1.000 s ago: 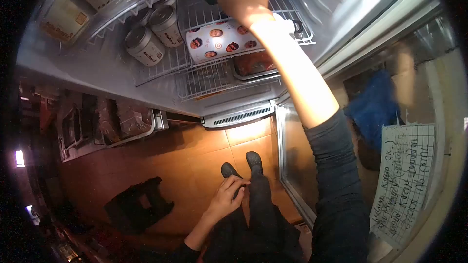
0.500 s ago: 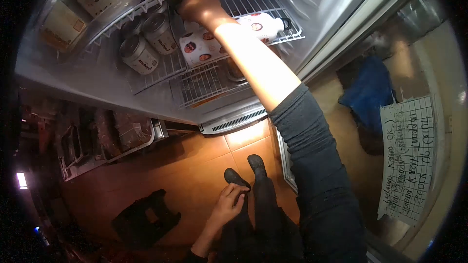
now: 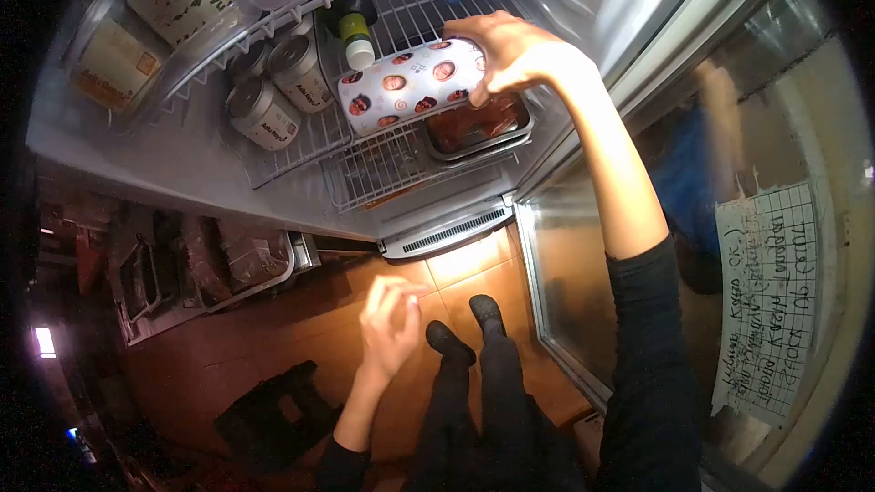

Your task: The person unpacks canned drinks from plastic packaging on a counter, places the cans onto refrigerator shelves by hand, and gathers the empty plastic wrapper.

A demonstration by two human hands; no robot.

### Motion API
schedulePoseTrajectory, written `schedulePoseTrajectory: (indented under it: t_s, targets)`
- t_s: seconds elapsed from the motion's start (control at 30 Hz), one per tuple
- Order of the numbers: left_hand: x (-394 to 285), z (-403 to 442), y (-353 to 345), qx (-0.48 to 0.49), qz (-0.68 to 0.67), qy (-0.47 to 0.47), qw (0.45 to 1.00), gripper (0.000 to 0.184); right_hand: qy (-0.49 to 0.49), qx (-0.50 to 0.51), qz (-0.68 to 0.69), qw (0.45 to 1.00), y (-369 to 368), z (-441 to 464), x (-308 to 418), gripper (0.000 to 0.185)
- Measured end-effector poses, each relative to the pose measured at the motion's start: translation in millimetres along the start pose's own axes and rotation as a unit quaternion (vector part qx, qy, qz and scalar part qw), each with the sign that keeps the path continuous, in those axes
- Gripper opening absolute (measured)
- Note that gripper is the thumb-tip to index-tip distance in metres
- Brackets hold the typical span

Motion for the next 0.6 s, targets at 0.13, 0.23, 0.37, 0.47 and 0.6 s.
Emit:
schedulePoseTrajectory:
  t_s: [0.13, 0.23, 0.37, 0.47, 0.6]
  targets:
    - [-5.8, 24.5, 6.3, -0.063, 0.02, -0.032, 0.997, 0.014, -0.016, 0.002, 0.084, 0.996, 15.8, -19.2, 7.0, 0.073]
    - [-4.8, 14.0, -4.1, -0.061, 0.013, 0.004, 0.998, 0.014, -0.068, -0.07, 0.154, 0.983, 16.3, -35.6, 11.7, 0.074]
    - [2.9, -15.9, -27.0, 0.001, -0.021, 0.009, 1.0, 0.014, -0.188, -0.125, 0.114, 0.967, 17.6, -38.3, 21.7, 0.069]
    - [1.3, -40.8, -39.6, 0.041, -0.055, 0.073, 0.995, 0.014, -0.281, -0.174, 0.03, 0.943, 14.2, -26.1, 24.5, 0.067]
    - [4.0, -59.1, -48.6, 0.086, -0.073, 0.091, 0.989, 0.014, -0.441, -0.164, -0.003, 0.882, -2.6, 13.2, 22.7, 0.072]
Point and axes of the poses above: each hand's wrist, its own z-axis towards the middle knuckle, its own y-axis out of the back of the hand, x = y × z, the point moved 1 cm from there along z, towards the middle knuckle, and after that the axes turned 4 degrees about y, right-handed, at the moved point
